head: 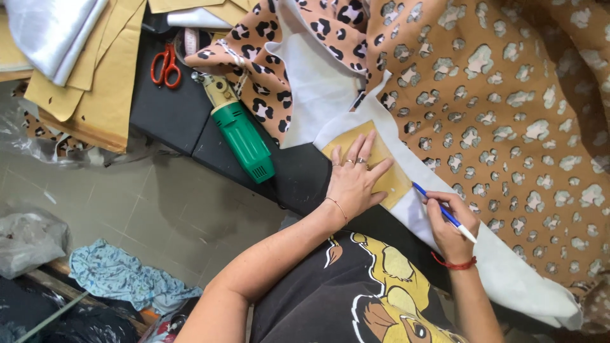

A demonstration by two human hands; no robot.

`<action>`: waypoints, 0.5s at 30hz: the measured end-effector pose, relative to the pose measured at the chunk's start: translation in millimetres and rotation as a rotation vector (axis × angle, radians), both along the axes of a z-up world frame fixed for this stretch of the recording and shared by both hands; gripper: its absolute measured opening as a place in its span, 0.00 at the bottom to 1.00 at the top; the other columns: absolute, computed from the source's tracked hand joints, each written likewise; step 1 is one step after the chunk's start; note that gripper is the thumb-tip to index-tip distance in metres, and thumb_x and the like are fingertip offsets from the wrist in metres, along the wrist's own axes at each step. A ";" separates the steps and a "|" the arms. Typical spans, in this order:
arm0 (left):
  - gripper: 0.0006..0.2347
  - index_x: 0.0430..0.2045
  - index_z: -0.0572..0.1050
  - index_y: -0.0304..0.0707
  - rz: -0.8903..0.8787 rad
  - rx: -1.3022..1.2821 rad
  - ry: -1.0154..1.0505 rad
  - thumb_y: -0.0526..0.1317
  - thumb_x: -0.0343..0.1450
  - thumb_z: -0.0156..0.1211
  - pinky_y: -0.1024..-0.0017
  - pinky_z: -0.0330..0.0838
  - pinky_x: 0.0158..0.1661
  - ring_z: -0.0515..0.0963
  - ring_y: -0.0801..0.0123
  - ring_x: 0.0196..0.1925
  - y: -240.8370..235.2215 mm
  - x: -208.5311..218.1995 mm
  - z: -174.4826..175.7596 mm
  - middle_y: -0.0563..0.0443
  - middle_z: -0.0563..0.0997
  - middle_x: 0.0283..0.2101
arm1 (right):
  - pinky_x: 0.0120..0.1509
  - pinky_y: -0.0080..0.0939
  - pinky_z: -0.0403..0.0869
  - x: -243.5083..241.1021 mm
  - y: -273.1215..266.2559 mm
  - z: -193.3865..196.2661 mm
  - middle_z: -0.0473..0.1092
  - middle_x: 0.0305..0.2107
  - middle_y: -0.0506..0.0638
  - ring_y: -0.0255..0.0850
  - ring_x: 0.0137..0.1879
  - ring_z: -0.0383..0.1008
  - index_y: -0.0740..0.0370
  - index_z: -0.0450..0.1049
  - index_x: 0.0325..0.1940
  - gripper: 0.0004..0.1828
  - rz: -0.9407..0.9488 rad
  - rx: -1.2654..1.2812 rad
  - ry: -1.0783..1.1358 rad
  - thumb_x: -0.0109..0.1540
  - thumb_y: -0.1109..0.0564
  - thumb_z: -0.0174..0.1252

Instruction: Marking fabric with a pattern and cutting it using an electric rotary cutter

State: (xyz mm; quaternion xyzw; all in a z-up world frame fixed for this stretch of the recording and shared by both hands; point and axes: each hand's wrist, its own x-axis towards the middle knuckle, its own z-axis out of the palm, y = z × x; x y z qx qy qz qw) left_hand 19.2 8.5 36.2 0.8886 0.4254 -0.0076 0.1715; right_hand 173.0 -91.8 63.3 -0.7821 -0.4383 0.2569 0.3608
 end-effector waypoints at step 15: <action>0.33 0.53 0.54 0.64 -0.012 -0.129 0.105 0.63 0.54 0.55 0.39 0.31 0.55 0.33 0.45 0.65 -10.3 13.0 -0.5 0.39 0.33 0.63 | 0.45 0.48 0.68 -12.5 -4.0 11.8 0.70 0.34 0.58 0.53 0.42 0.70 0.64 0.70 0.43 0.09 0.106 0.049 -0.015 0.60 0.61 0.48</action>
